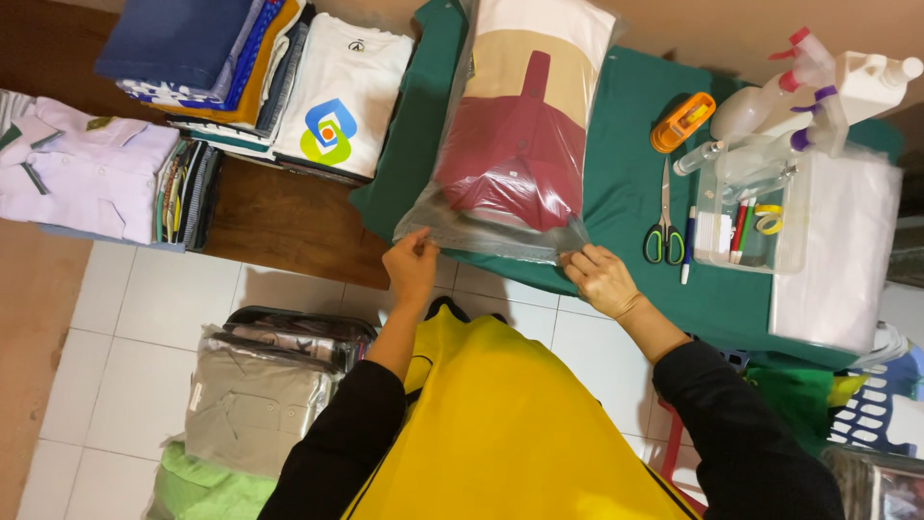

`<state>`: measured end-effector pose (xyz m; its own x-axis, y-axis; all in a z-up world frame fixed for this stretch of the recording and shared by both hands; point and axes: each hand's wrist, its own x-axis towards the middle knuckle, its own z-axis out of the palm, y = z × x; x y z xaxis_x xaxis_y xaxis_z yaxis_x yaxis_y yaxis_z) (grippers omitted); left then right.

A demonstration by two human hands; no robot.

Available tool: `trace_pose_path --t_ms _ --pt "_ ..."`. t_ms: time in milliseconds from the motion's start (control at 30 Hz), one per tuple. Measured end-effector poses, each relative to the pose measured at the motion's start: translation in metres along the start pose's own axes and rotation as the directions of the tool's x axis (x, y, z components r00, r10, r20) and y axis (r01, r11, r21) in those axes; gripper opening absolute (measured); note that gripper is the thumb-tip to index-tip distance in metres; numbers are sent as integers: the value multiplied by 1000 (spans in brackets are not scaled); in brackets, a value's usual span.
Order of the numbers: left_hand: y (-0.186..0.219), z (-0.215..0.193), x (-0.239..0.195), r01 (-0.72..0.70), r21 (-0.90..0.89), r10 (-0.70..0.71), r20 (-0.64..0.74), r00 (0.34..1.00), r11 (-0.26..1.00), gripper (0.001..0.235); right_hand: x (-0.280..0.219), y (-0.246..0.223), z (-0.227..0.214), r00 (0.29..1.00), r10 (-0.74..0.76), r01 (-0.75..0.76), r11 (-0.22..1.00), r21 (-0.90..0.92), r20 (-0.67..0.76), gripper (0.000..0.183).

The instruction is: Packing folded clothes into plastic bags and sealing them with adhesive tape.

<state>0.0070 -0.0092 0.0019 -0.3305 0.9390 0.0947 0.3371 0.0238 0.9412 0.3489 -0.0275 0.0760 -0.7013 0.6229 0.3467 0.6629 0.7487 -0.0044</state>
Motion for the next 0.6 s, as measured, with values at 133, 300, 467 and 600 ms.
trace_pose_path --t_ms 133,300,467,600 --pt "-9 10 -3 -106 54 111 -97 989 993 23 1 1 1 1000 10 -9 1000 16 -26 27" --pt "-34 26 -1 348 -507 -412 -16 911 789 26 2 0 -5 1000 -19 19 1000 -7 -13 30" --pt "-32 24 -3 273 -440 -321 -38 946 856 31 0 2 -3 1000 -30 30 999 -23 -6 34" --pt "-12 16 -6 115 -205 -132 -68 989 972 36 3 3 -7 999 -33 33 999 13 -1 40"
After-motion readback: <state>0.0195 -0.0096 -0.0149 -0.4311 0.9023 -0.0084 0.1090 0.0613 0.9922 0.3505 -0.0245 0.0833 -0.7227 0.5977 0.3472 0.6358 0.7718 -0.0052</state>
